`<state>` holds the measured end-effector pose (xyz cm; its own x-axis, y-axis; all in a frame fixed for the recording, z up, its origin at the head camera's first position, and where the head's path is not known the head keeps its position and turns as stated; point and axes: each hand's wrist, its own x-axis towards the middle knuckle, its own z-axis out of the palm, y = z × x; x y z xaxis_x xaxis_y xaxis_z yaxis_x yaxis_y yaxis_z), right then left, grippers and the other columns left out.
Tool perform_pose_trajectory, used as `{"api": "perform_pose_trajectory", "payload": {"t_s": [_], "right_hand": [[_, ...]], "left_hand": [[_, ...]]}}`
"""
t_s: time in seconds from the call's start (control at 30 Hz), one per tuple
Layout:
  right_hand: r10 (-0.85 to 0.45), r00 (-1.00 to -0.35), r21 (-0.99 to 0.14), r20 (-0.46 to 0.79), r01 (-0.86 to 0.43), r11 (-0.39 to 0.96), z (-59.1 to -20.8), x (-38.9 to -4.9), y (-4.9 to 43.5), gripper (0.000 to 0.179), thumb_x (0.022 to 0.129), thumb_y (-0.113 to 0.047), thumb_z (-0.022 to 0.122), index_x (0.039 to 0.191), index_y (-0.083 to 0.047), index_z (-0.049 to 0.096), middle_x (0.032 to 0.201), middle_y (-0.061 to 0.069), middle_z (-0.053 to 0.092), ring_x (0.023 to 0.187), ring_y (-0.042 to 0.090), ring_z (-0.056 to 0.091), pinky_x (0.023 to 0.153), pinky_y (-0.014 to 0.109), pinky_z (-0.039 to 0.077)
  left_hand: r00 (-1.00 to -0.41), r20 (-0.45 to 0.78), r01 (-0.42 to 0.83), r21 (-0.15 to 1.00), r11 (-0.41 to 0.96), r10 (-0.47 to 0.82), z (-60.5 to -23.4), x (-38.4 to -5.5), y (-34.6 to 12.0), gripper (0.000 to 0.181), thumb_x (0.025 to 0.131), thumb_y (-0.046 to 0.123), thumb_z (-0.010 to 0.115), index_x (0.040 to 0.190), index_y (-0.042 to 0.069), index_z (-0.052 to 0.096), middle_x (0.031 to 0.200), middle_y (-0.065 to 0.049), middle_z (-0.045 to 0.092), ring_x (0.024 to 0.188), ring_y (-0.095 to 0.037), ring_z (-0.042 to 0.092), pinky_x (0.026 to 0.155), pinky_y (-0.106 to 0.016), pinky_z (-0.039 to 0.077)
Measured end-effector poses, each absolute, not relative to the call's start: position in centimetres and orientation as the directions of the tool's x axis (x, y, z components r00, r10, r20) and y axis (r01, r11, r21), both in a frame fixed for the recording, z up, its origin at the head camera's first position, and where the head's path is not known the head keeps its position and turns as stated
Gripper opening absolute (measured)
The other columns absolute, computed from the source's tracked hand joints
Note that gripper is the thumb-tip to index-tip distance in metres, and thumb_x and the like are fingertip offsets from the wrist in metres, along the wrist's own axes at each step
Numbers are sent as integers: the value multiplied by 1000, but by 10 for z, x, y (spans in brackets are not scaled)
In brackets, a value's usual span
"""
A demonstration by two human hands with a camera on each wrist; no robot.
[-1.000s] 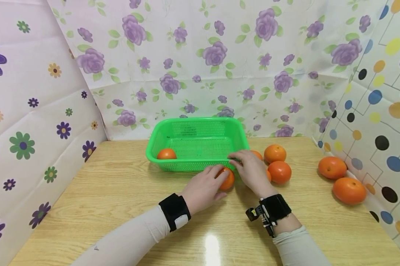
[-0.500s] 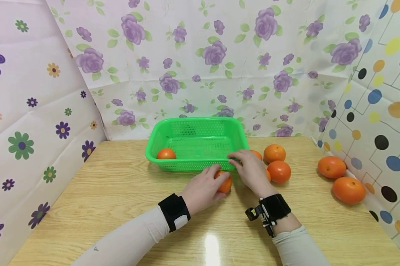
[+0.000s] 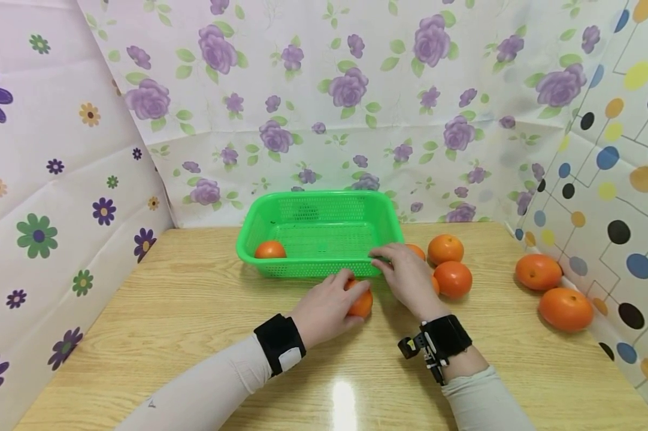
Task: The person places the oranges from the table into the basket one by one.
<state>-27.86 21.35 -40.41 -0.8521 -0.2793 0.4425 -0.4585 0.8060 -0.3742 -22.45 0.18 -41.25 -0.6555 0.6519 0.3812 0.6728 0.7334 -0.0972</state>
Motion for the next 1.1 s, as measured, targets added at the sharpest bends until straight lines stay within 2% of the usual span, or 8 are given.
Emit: {"api": "perform_pose_trajectory", "payload": {"t_s": [0.27, 0.6, 1.1], "right_hand": [[-276, -854, -373, 441, -454, 809, -403, -277, 214, 24, 98, -29, 63, 118, -19, 72, 116, 0, 67, 111, 23, 62, 94, 45, 47], [-267, -864, -381, 427, -439, 813, -402, -277, 213, 24, 97, -28, 64, 118, -18, 72, 116, -1, 67, 111, 23, 62, 94, 45, 47], [-283, -845, -381, 454, -472, 795, -404, -278, 214, 24, 97, -28, 65, 117, -17, 73, 114, -2, 68, 105, 20, 63, 88, 41, 50]], "left_hand": [[-629, 400, 703, -72, 707, 666, -408, -223, -2, 54, 83, 46, 75, 129, 24, 57, 118, -7, 50, 87, -19, 52, 64, -27, 50], [-630, 423, 721, 8, 693, 651, -384, -224, -12, 58, 84, 43, 75, 135, 24, 55, 124, -8, 49, 98, -20, 52, 76, -31, 51], [-631, 485, 706, 36, 707, 605, -355, -234, -29, 55, 85, 38, 76, 134, 22, 57, 124, -9, 50, 97, -19, 54, 79, -29, 51]]}}
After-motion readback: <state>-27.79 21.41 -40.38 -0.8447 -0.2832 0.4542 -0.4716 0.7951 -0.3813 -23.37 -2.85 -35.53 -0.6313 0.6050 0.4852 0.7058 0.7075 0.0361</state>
